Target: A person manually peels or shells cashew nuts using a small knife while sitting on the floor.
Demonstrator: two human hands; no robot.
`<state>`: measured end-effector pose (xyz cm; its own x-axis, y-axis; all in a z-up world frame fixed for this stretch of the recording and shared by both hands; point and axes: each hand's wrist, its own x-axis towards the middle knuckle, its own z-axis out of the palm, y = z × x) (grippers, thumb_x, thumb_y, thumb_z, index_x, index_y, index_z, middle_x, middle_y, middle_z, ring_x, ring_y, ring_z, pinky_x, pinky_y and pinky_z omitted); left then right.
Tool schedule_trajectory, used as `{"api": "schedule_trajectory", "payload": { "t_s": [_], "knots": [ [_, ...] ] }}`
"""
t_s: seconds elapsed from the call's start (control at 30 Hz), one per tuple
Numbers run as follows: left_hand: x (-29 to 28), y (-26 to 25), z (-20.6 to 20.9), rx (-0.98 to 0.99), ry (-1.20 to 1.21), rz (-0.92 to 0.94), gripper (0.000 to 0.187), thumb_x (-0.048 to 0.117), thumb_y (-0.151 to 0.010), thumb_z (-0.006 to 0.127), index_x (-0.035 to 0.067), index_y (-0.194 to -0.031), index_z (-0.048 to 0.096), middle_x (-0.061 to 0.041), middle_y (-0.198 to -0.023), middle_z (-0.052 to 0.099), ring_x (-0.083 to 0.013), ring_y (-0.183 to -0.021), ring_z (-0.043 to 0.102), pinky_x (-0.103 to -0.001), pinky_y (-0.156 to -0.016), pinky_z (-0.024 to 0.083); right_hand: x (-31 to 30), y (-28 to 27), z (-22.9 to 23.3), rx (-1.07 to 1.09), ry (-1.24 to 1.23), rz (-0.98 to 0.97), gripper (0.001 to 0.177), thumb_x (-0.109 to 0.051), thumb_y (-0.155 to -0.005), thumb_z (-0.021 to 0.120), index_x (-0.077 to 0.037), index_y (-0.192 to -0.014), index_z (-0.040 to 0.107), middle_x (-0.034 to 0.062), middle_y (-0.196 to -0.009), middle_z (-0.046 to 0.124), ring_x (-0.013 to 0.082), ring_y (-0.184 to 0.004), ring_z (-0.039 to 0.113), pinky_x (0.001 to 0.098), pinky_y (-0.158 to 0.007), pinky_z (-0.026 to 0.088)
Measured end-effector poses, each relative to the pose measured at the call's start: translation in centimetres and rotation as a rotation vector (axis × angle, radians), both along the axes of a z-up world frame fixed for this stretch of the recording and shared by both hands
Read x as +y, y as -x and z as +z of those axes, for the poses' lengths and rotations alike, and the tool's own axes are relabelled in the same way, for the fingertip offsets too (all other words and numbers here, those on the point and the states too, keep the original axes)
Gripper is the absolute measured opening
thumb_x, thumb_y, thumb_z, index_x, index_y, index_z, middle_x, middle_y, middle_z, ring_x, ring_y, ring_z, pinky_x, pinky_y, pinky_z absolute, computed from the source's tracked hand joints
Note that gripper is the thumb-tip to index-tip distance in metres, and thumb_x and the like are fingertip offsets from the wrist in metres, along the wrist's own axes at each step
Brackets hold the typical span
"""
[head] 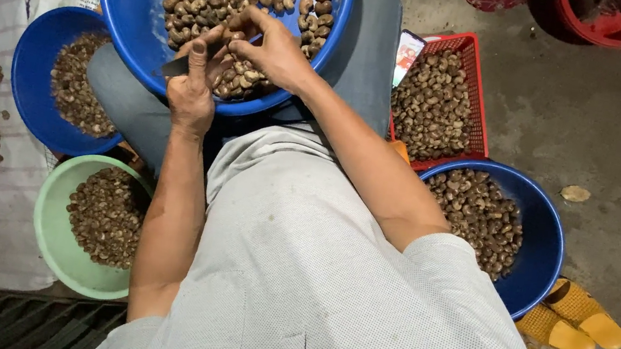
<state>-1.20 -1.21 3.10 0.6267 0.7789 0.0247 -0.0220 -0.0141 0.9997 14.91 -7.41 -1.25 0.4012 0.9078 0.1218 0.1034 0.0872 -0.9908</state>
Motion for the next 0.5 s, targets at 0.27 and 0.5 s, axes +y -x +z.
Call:
{"api": "schedule_trajectory", "payload": {
  "t_s": [0.27,0.5],
  "knots": [
    [0.1,0.1,-0.6,-0.021,0.045,0.027,0.052,0.047,-0.102,0.059,0.002,-0.128,0.064,-0.012,-0.126,0.068,-0.0215,-0.114,0.068,-0.035,-0.102,0.06,0.9,0.4,-1.5,-0.129,0.098,-0.038,0.029,-0.012,-0.087,0.077,-0.004,-0.114,0.068,0.0065,-0.094,0.071,0.0156,-0.079,0.069,0.0297,-0.069,0.061],
    [0.3,0.2,-0.5,0.035,0.002,-0.048,0.061,0.052,-0.101,0.06,0.0,-0.133,0.062,-0.015,-0.132,0.066,-0.0288,-0.122,0.068,-0.044,-0.111,0.059,0.4,1.0,-0.3,-0.223,0.133,-0.041,0.03,-0.003,-0.085,0.073,-0.004,-0.111,0.059,0.0104,-0.097,0.075,0.0217,-0.079,0.074,0.0354,-0.068,0.066]
  ]
}}
